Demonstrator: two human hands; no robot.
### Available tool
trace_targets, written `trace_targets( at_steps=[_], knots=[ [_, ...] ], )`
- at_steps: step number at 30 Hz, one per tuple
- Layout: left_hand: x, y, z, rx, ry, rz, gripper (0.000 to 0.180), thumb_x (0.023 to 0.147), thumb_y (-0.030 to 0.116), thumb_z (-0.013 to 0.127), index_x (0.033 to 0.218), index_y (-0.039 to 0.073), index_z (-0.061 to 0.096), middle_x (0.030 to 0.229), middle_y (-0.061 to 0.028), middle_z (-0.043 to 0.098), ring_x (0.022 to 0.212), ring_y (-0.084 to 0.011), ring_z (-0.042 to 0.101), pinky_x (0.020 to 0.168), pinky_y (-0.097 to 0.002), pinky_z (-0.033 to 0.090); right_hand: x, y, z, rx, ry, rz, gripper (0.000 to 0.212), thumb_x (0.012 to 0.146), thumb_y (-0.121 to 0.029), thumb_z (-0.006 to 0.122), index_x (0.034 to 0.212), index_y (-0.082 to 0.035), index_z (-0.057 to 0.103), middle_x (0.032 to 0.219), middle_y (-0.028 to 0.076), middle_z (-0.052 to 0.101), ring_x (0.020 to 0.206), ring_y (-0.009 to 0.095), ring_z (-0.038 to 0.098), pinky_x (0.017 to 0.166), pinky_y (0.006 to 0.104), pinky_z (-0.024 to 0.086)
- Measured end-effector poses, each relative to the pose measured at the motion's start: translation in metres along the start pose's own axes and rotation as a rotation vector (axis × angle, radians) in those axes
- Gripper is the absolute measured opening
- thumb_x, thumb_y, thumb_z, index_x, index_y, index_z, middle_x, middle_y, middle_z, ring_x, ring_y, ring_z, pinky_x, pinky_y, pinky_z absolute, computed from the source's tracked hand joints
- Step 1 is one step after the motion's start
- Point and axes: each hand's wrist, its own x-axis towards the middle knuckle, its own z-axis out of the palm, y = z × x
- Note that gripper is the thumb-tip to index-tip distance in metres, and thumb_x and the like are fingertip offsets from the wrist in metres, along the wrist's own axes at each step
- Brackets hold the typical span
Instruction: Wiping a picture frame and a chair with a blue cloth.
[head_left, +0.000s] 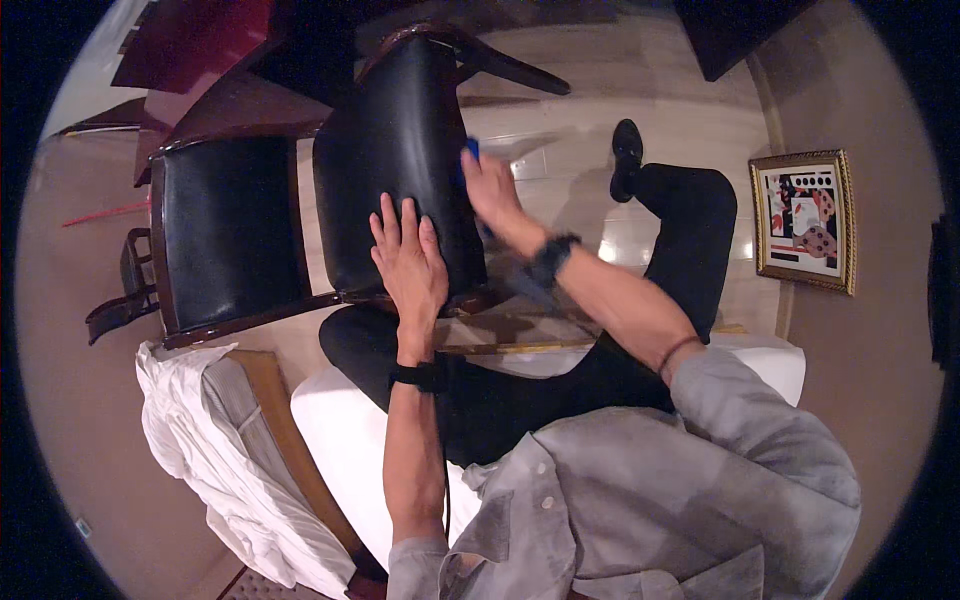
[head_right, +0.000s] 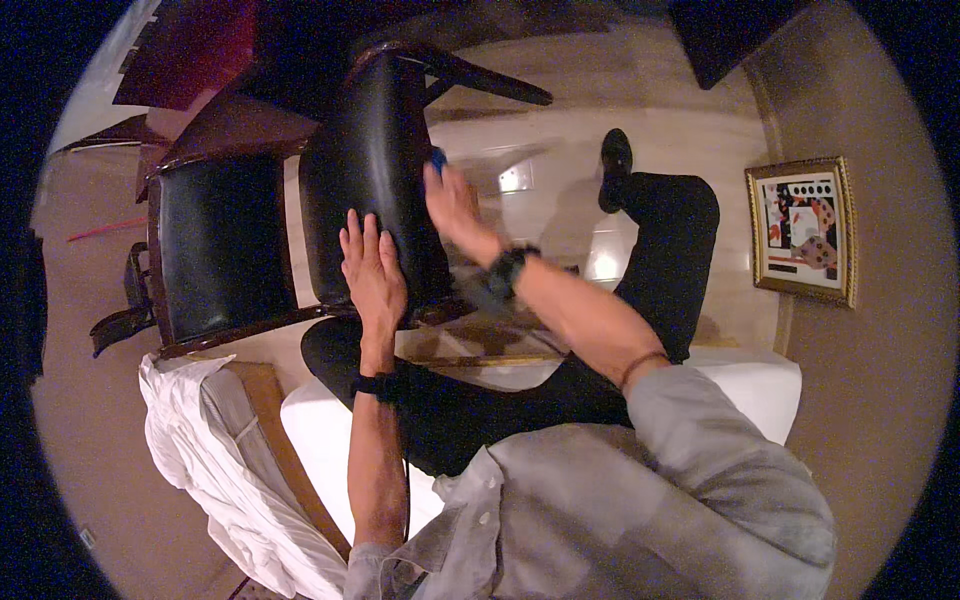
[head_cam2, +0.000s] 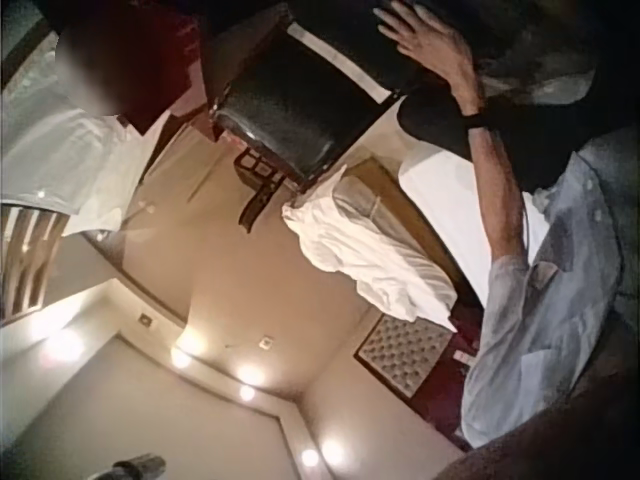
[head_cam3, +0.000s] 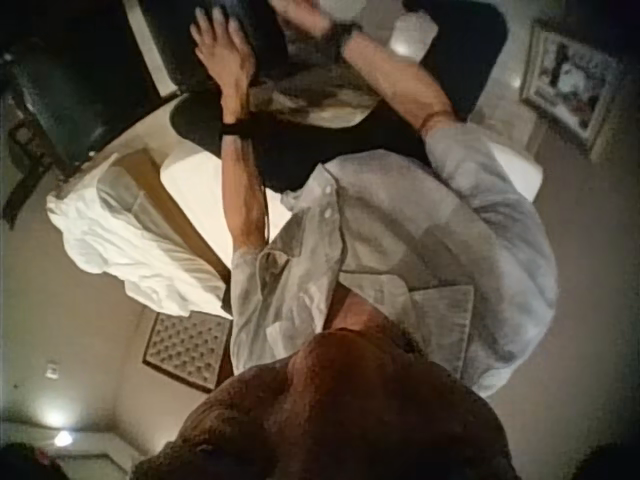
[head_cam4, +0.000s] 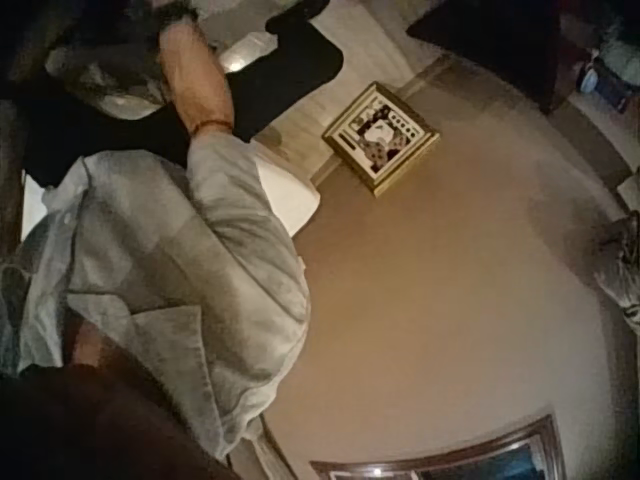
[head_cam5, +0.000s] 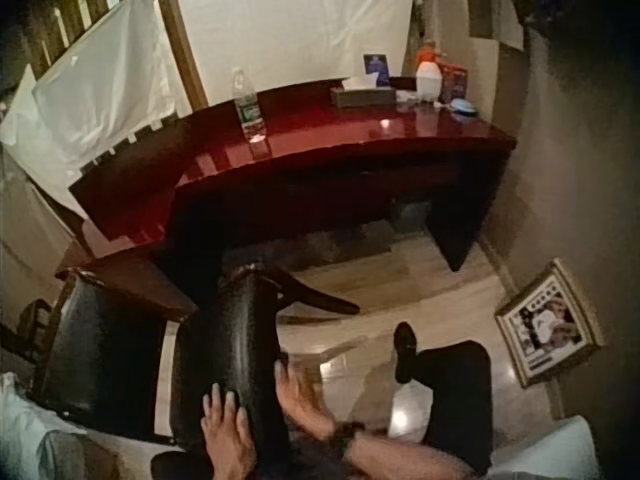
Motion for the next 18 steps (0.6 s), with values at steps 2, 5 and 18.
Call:
trace_targets(
  at_steps=[2,5,18],
  knots=[
    [0.000,0.001,0.001,0.002,0.031,0.005,0.044,0.102,0.034,0.039,0.137,0.011,0.049,0.154,-0.0122,0.030,0.141,-0.0407,0.026,0.107,-0.0590,0.028,-0.066,0.014,-0.009,0.026,-0.142,-0.010,0.047,0.098,-0.038,0.043,0.095,0.005,0.062,0.087,0.032,0.062,0.087,0.050,0.060,0.076,0.0536,0.047],
    [-0.003,-0.002,0.003,0.001,0.038,0.024,0.044,0.102,0.035,0.038,0.137,0.011,0.049,0.154,-0.0123,0.029,0.140,-0.0412,0.026,0.107,-0.0597,0.028,-0.104,0.011,-0.025,0.116,-0.168,0.009,0.045,0.098,-0.036,0.042,0.096,0.005,0.062,0.094,0.033,0.061,0.092,0.049,0.059,0.081,0.0531,0.046],
    [-0.003,0.015,0.013,0.031,0.081,0.003,0.044,0.102,0.037,0.037,0.136,0.014,0.051,0.152,-0.0135,0.032,0.139,-0.0412,0.028,0.105,-0.0615,0.029,-0.014,-0.003,-0.013,0.008,-0.036,0.072,0.055,0.099,-0.042,0.038,0.104,0.008,0.059,0.100,0.034,0.062,0.098,0.049,0.059,0.085,0.0531,0.046]
  ],
)
